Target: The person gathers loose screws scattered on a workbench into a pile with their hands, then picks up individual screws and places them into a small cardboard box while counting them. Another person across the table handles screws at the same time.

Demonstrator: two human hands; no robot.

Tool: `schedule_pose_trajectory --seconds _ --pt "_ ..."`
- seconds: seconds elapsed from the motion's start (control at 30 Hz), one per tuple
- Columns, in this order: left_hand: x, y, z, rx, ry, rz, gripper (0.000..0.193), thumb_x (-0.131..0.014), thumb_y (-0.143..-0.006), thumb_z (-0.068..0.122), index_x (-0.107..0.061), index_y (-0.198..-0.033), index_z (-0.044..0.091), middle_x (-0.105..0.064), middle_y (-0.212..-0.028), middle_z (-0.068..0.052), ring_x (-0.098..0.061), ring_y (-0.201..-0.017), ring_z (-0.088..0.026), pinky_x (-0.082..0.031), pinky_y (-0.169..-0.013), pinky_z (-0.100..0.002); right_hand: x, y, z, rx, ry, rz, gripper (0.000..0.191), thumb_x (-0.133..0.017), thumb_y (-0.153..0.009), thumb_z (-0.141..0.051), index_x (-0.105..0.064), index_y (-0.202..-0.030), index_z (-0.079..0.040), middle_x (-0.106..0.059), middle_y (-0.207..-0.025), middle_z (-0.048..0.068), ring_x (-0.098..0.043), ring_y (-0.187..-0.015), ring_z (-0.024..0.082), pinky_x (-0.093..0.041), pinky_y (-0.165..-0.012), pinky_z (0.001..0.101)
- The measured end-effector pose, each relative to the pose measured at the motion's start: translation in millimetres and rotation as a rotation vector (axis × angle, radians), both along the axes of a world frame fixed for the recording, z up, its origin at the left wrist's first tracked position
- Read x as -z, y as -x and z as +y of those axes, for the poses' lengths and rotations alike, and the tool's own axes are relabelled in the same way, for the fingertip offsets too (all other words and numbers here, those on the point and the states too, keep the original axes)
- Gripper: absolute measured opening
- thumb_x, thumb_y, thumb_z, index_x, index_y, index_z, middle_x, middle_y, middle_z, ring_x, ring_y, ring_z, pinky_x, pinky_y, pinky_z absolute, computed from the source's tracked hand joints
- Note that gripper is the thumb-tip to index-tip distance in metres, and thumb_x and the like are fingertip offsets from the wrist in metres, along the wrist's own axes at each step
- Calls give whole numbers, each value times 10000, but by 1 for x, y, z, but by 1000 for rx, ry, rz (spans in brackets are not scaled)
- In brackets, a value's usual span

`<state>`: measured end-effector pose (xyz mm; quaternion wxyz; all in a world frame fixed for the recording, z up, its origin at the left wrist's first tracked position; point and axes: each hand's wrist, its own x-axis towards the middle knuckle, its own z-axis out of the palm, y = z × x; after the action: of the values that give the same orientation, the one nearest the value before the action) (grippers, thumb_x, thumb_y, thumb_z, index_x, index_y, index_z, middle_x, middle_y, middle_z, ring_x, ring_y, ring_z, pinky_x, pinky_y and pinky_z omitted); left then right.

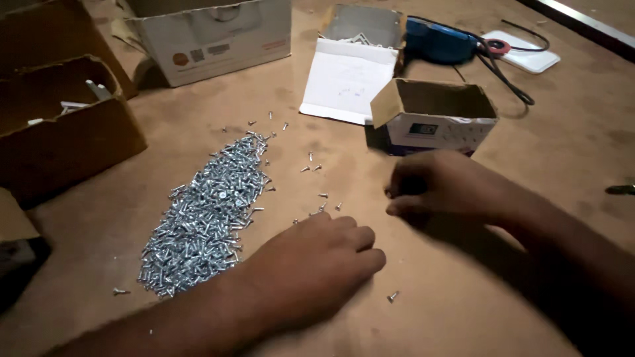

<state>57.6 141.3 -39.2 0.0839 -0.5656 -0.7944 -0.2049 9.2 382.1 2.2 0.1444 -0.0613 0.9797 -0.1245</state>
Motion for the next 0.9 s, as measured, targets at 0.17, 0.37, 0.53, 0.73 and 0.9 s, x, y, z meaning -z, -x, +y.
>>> schedule_pose_trajectory --seconds 0.17,0.37,0.53,0.73,0.9 --pt "-1 -1 3 -10 56 -7 97 -620 -860 140 -659 -921 76 -634 -947 -84 -624 -985 -303 -508 -827 -455 -26 0 34 42 127 245 303 -812 -839 -364 -790 -988 -101 -784 -898 73 -726 -821 208 -580 -774 382" --pt "-3 8 8 -2 124 -7 106 -612 -857 140 -668 -912 69 -666 -965 -102 -650 -998 -324 -515 -854 -475 -62 -13 96 395 4 311 263 -771 -947 -234 -754 -1078 -7 -742 -957 171 -751 -842 263 -625 -816 403" --pt "-11 32 26 -31 236 -22 136 -616 -895 185 -672 -938 69 -673 -995 -123 -652 -1012 -345 -519 -850 -494 -44 -23 88 17 -248 -134 259 -739 -922 -247 -794 -1159 -161 -751 -1032 12 -721 -912 151 -623 -861 306" --pt "-35 48 18 -124 95 -59 162 -677 -824 192 -669 -937 77 -672 -986 -126 -648 -999 -357 -524 -825 -493 -28 -55 33 -413 80 -105 408 -700 -807 -141 -774 -1201 -218 -718 -1124 -41 -705 -955 129 -568 -824 312" --pt "-27 -2 -8 -188 241 -226 152 -660 -894 234 -662 -912 82 -673 -974 -107 -647 -988 -341 -504 -836 -503 0 -74 -4 -664 174 -128 157 -677 -910 -216 -736 -1017 -116 -659 -1008 70 -692 -937 254 -550 -829 388"
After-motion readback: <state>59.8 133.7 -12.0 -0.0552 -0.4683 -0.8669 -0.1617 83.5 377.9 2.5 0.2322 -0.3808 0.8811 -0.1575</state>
